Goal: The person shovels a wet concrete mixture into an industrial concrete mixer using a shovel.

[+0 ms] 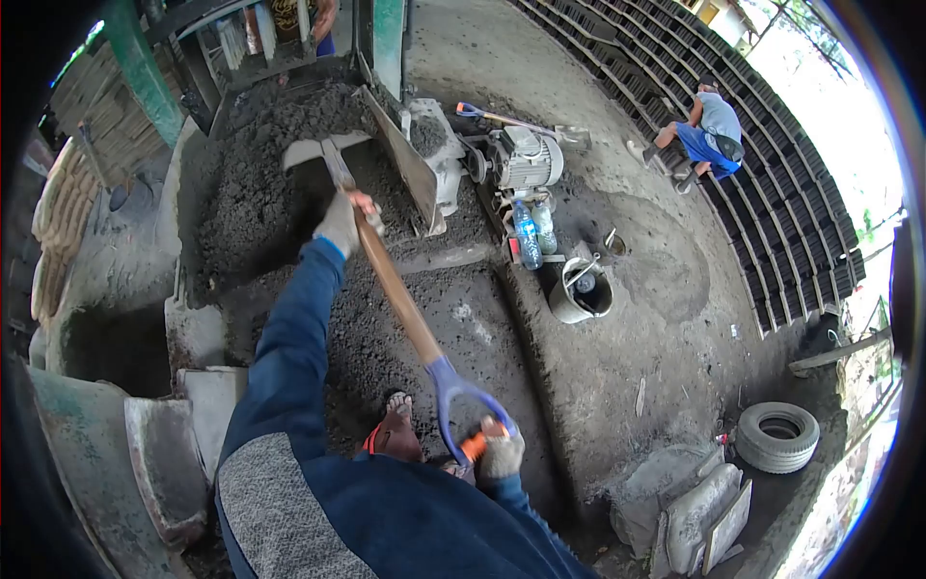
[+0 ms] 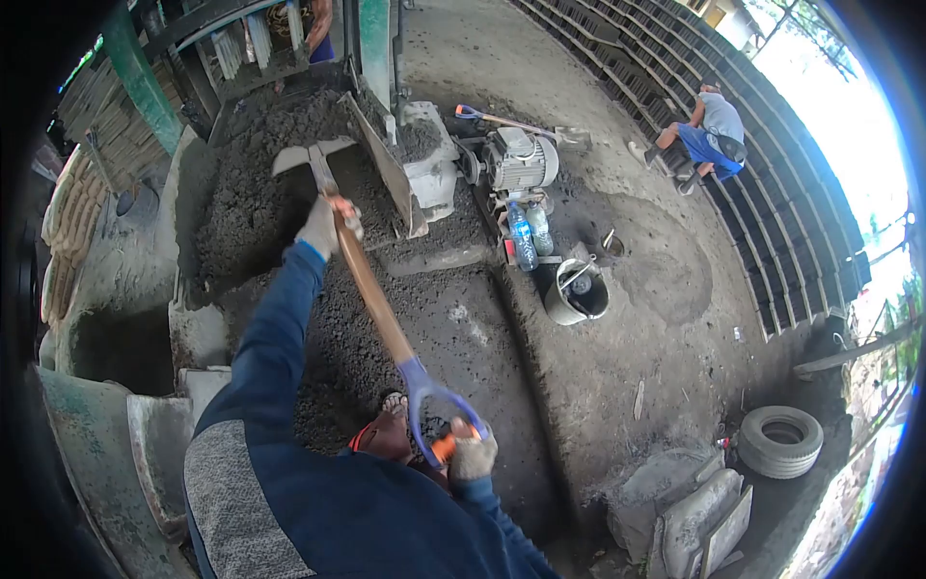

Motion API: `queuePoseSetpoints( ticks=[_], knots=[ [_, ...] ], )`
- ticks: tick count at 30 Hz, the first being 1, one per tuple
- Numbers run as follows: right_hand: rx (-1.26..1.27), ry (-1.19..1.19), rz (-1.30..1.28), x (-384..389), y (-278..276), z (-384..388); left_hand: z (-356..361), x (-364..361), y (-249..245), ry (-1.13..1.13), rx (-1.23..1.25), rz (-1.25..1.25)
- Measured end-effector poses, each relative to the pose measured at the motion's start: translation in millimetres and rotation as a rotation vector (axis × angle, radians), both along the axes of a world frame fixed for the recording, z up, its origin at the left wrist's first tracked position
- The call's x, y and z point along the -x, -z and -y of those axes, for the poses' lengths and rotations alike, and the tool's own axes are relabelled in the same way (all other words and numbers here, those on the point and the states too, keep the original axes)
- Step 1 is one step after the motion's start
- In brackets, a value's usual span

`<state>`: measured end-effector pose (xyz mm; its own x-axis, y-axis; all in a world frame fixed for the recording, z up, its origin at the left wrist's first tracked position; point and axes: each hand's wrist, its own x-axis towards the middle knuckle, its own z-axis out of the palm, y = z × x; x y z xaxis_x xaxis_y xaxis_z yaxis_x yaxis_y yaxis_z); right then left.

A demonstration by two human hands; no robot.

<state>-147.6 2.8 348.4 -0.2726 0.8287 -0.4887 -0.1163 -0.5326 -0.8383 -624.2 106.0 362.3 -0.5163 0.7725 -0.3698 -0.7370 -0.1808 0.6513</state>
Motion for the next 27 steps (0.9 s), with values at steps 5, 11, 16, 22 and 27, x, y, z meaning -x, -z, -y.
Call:
queuePoseSetpoints(
  ticks=[5, 11, 16, 22, 27],
  knots=[
    [-0.469, -0.419, -0.093, 43.7, -47.6, -54.6, -17.0, 51.7, -53.9, -0.123, -0.032, -0.131],
    [-0.888, 0.054, 0.228, -114.6, -203.0, -147.1, 16.0, -106.1, -131.2, 0.055, -0.402, 0.394],
    [-1.749, 0.456, 0.307, -163.2, -338.4, -220.3, 30.2, -213.8, -116.2, 0.312, -0.609, -0.169],
    [-2.467, 0.697, 0.411, -123.3, -555.4, -263.6, 28.1, -266.1, -110.9, 0.298, -0.995, -0.331],
    [-2.916, 0.445, -0.086, 84.9, -615.4, -165.8, 68.0, -206.2, -127.5, -0.102, -1.054, -0.042]
  ],
)
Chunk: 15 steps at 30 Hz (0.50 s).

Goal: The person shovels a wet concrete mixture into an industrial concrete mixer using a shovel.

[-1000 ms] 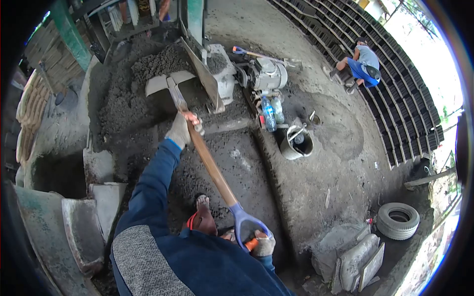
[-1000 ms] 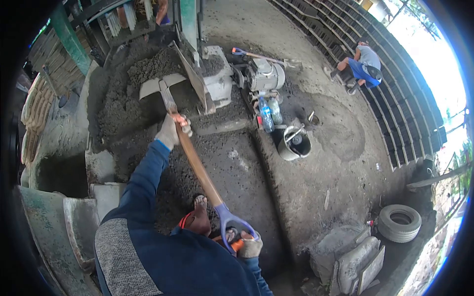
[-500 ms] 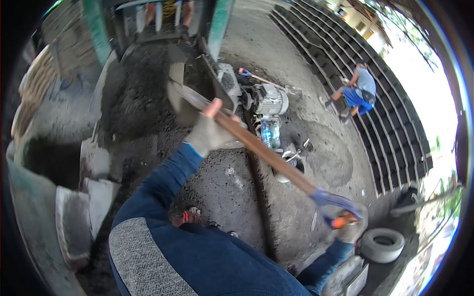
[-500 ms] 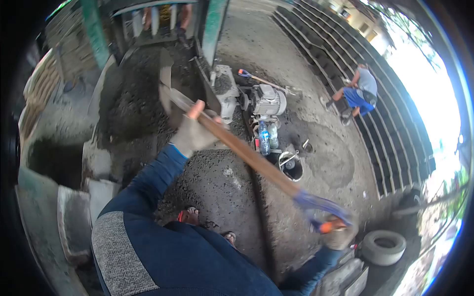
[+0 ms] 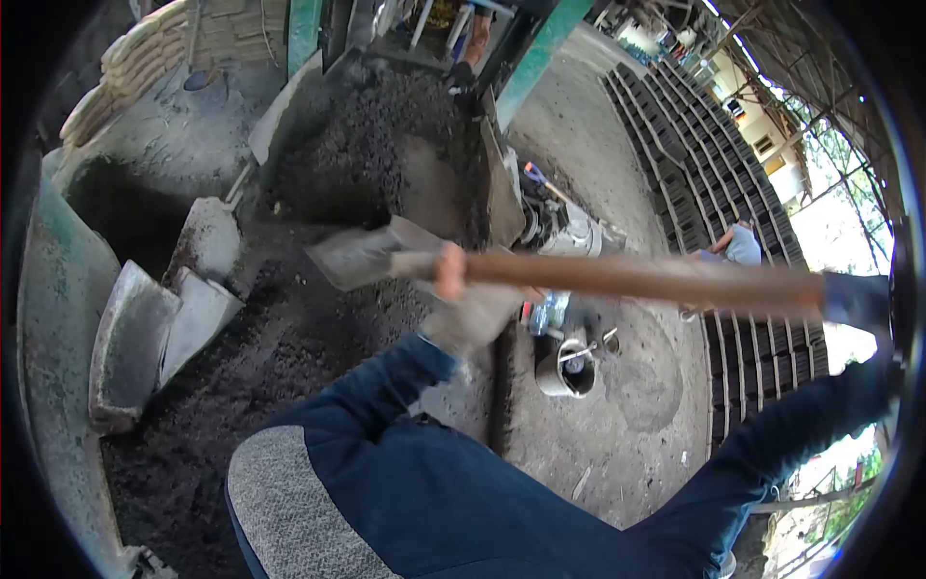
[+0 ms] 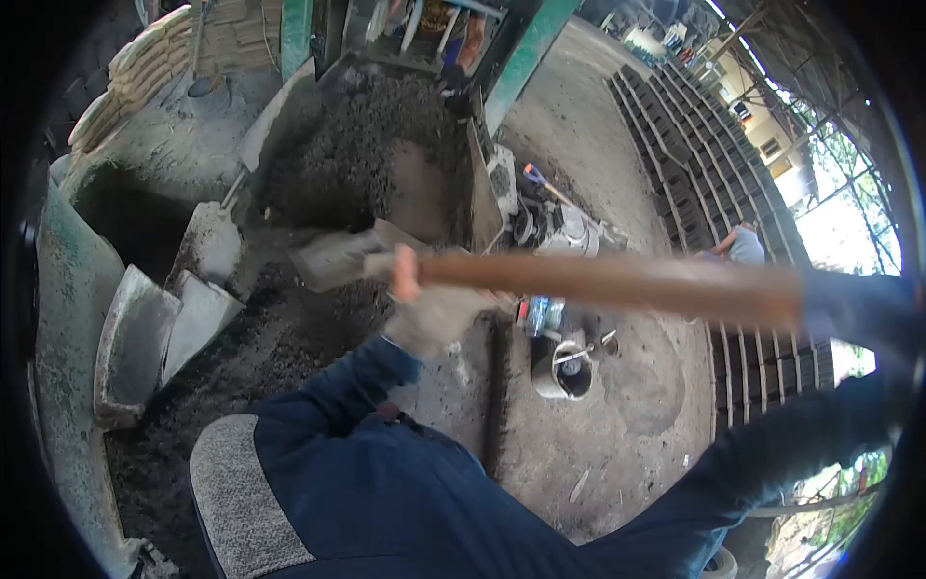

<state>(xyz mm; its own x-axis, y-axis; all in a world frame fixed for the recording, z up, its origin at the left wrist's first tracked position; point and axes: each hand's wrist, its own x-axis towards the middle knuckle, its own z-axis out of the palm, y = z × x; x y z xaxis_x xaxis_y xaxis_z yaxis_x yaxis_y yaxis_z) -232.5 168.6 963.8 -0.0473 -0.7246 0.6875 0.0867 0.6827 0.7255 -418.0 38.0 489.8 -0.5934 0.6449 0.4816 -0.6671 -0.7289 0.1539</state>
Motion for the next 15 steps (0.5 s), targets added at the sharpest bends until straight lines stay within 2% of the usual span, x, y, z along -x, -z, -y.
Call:
queuePoseSetpoints(
  ticks=[2, 3, 4, 7, 8, 10, 11, 14, 15],
  knots=[
    [-0.078, -0.13, 0.097, 63.5, 23.7, 45.0, 8.1, 83.1, 0.2, -0.033, 0.081, 0.135],
    [-0.048, -0.149, 0.149, 84.8, 45.3, 59.1, 2.6, 133.3, 25.3, 0.098, -0.129, 0.131],
    [0.099, -0.062, 0.177, 97.5, 81.5, 73.3, -2.6, 180.8, 47.5, 0.227, -0.337, 0.12],
    [0.539, 0.084, 0.315, 109.9, 182.6, 64.8, 11.1, 250.2, 50.0, 0.034, 0.364, 0.258],
    [0.681, 0.063, 0.386, 104.7, 210.9, 47.4, 8.4, 254.6, 53.1, 0.041, 0.475, 0.306],
    [0.881, 0.161, 0.233, 82.7, 276.8, 7.6, -3.0, 264.2, 58.9, 0.053, 0.692, 0.391],
    [1.013, 0.167, 0.248, 70.6, 299.4, 3.8, -7.6, 268.9, 69.1, 0.091, 0.765, 0.376],
    [1.535, 0.105, 0.198, 42.1, 387.7, -39.0, -36.9, 269.0, 62.3, -0.041, 0.803, 0.633],
    [1.581, 0.228, 0.182, 35.7, 400.5, -32.7, -39.8, 260.6, 49.6, -0.029, 0.761, 0.68]
  ],
)
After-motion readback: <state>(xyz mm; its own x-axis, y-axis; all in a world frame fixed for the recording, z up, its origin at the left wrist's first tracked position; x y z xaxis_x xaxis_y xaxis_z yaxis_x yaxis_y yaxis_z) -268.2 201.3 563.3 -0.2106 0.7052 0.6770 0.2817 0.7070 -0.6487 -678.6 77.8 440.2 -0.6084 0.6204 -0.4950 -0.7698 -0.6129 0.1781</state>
